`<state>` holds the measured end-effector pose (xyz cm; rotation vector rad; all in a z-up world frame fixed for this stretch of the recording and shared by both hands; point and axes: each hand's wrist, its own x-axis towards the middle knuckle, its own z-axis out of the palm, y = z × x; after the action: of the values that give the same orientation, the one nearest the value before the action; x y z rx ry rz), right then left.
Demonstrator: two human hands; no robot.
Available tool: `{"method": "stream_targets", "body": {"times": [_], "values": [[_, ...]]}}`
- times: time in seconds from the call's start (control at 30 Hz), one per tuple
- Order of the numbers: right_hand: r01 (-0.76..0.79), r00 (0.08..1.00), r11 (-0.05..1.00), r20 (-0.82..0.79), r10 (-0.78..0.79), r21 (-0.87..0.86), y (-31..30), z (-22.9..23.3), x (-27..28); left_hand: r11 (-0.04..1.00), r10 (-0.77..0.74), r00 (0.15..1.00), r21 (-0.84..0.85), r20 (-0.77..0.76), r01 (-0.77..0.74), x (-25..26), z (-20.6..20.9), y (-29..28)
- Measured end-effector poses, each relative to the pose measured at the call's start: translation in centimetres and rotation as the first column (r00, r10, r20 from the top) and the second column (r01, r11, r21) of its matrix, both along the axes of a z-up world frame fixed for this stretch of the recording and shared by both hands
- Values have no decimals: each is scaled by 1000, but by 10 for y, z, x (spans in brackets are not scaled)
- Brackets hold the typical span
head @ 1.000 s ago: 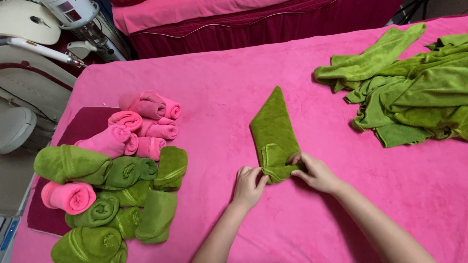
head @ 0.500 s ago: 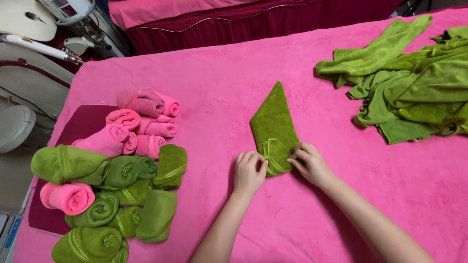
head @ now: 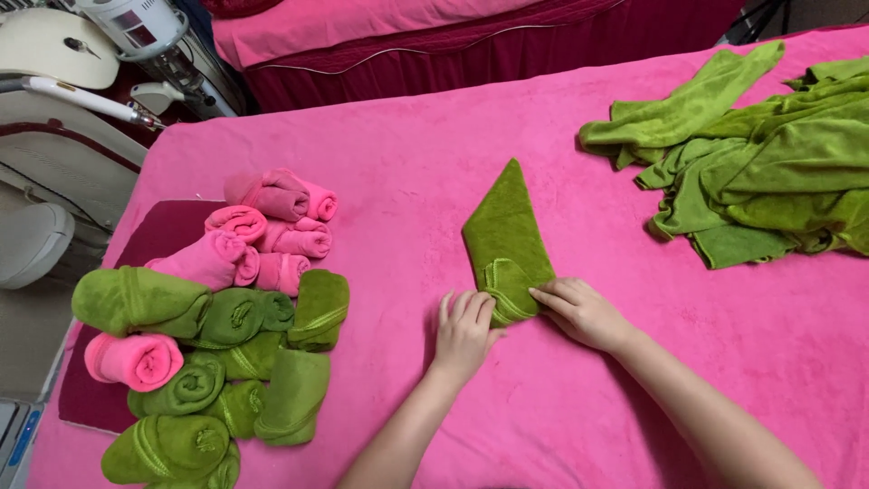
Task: The person folds a green towel into a triangle and rolls it into a compact shape on a pink surface. They repeat this process with a second green towel, placing the finished rolls next to a stack of pink and green towels.
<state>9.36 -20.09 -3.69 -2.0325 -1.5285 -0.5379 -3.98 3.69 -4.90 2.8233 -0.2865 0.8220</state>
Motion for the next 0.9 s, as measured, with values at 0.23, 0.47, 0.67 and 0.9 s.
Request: {"method": "stream_targets", "body": {"times": [0.23, 0.47, 0.67, 0.9], "values": [[7, 987, 999, -162, -12, -31, -2, -11, 1, 992, -87, 993, 97, 75, 79, 25, -21, 4], [-78, 882, 996, -469, 49, -42, -7, 25, -43, 961, -250, 939, 54, -237, 270, -10, 14, 30], [-102, 603, 967, -788, -126, -232, 1, 44, -40, 940, -308, 656, -329, -689, 96, -14, 108, 36], [-138, 392, 922, -875, -284, -361, 22, 39, -5, 851, -381, 559, -516, -737, -100, 3, 112, 52]]}}
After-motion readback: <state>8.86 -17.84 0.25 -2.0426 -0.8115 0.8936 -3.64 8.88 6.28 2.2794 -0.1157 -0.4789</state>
